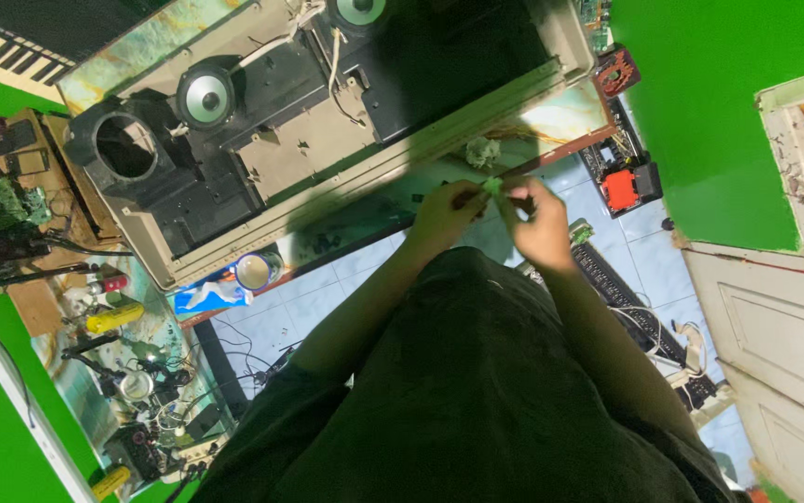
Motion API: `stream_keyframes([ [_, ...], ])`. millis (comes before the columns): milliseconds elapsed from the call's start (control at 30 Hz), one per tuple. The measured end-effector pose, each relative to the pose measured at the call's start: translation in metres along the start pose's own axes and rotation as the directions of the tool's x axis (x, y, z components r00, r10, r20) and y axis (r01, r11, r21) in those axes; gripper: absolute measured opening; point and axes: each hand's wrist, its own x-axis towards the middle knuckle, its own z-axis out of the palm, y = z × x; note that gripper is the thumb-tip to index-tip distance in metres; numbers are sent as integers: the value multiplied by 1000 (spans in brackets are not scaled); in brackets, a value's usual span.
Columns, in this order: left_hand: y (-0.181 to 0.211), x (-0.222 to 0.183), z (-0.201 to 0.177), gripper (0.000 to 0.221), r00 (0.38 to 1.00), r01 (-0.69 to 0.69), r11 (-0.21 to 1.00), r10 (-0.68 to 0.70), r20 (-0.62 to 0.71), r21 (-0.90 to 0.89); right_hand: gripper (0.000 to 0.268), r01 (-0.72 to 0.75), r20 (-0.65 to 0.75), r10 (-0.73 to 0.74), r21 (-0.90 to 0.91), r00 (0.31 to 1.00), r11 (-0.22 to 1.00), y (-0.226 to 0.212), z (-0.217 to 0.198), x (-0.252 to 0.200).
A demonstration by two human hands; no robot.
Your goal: The person removes a speaker from an electronic device, cleans the speaker and the housing with a toothbrush and a cloth, and then screws a part back into the assembly using a screwdriver.
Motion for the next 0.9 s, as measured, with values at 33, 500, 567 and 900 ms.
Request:
stream_keyframes([
  [33, -7, 7, -2, 25, 995, -99, 994, 100, -24, 38, 17, -19, -10, 18, -42, 1000, 999, 13, 2, 8],
  [500, -66, 70, 19, 51, 932, -221, 720, 354, -74, 658, 23, 591, 379, -454, -485, 807, 645, 106, 22, 87],
  [567, -64, 78, 14, 42, 986, -94, 761, 160, -45, 642, 20, 602, 411, -446, -438, 795, 668, 110, 20, 89],
  [900, -78, 72, 35, 30, 957, 15, 634, 216, -195, 774, 32, 543, 579, -325, -252, 748, 801, 121, -6, 99],
])
